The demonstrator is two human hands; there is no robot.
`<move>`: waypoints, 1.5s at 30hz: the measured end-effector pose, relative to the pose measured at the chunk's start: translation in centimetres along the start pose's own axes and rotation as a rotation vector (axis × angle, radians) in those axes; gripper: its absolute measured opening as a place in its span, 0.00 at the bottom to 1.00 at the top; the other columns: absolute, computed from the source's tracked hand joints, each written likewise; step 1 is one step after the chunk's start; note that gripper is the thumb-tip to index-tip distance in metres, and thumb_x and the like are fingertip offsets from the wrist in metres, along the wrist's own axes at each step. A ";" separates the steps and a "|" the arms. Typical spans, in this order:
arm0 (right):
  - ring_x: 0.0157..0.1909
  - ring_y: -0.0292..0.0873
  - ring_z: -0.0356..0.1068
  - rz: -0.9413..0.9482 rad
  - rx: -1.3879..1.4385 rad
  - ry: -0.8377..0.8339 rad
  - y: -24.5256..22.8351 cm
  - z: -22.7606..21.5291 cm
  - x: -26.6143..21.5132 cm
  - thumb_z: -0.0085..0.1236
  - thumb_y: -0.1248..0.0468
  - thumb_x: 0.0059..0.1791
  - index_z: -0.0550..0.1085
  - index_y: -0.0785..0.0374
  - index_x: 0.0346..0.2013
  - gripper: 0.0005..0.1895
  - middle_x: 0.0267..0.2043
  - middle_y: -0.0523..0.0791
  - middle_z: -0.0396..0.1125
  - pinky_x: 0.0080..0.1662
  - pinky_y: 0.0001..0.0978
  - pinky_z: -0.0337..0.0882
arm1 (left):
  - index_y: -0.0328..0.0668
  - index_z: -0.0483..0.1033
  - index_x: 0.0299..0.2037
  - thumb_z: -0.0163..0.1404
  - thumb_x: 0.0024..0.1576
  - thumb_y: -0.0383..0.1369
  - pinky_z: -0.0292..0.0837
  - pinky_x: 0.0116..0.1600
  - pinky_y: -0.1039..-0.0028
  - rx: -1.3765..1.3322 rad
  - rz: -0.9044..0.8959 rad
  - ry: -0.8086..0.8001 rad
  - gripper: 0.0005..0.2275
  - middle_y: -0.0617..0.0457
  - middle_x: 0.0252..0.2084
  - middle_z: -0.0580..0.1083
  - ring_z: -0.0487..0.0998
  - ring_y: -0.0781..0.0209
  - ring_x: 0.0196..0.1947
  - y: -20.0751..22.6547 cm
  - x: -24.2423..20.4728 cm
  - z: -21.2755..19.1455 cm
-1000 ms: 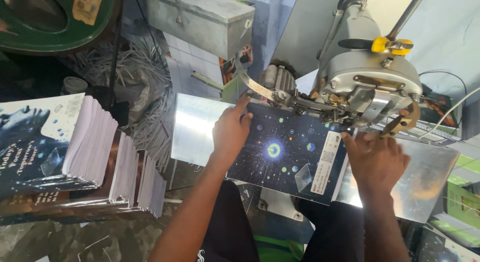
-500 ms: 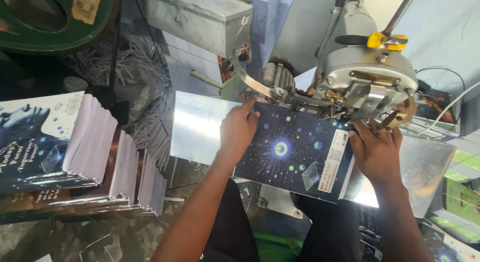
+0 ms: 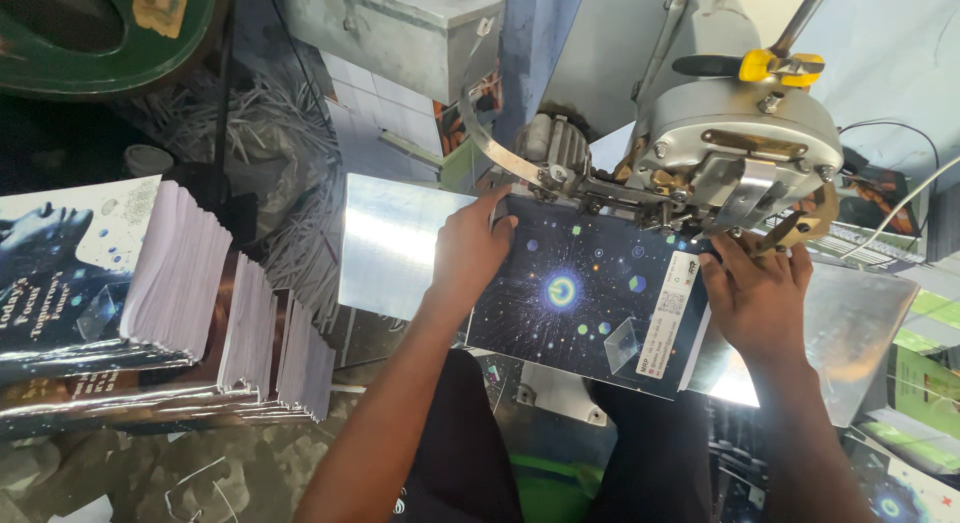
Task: The person repeatedly picks up a book from a stack, places it into a binding machine, operates the machine to secure the cover, and then removes the finished book. This process is repeated for multiple books in a continuous workflow.
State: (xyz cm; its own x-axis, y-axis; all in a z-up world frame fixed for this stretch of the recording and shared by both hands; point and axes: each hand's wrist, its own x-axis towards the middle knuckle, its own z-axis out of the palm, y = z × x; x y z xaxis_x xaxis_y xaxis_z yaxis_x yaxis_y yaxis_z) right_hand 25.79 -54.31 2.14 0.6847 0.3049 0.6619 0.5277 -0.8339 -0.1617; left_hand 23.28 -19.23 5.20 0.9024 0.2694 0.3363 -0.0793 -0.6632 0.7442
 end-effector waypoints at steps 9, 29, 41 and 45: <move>0.64 0.54 0.66 0.021 0.007 -0.016 0.4 0.2 -0.1 0.53 0.54 0.57 0.76 0.57 0.60 0.19 0.58 0.49 0.69 0.73 0.59 0.48 | 0.51 0.72 0.64 0.53 0.59 0.36 0.75 0.43 0.53 0.257 0.046 0.077 0.20 0.41 0.42 0.75 0.79 0.40 0.40 -0.1 -1.2 1.8; 0.60 0.50 0.63 0.051 -0.104 -0.038 6.9 0.1 -3.0 0.55 0.53 0.59 0.77 0.59 0.44 0.13 0.46 0.45 0.65 0.76 0.65 0.41 | 0.57 0.69 0.66 0.50 0.61 0.41 0.76 0.33 0.53 0.335 0.038 0.113 0.21 0.42 0.43 0.69 0.80 0.43 0.32 3.0 -3.2 4.9; 0.68 0.50 0.60 0.071 -0.051 0.001 10.5 0.2 -4.5 0.54 0.49 0.61 0.77 0.58 0.55 0.18 0.60 0.48 0.65 0.78 0.63 0.34 | 0.56 0.70 0.65 0.52 0.60 0.40 0.77 0.33 0.54 0.281 0.063 0.121 0.21 0.42 0.45 0.70 0.81 0.43 0.31 4.1 -3.6 6.8; 0.68 0.51 0.60 0.075 -0.048 0.007 10.9 0.2 -4.7 0.53 0.50 0.60 0.76 0.59 0.56 0.18 0.61 0.48 0.65 0.78 0.63 0.34 | 0.55 0.70 0.65 0.51 0.61 0.40 0.77 0.34 0.55 0.294 0.096 0.138 0.21 0.42 0.45 0.70 0.81 0.43 0.33 4.2 -3.8 7.0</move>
State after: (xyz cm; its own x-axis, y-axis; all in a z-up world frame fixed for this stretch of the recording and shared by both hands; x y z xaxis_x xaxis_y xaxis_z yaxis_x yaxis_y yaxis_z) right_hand 28.45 -64.74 -2.91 0.7178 0.2376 0.6545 0.4503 -0.8753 -0.1761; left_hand 22.47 -27.99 3.02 0.8293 0.2748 0.4866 -0.0173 -0.8577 0.5139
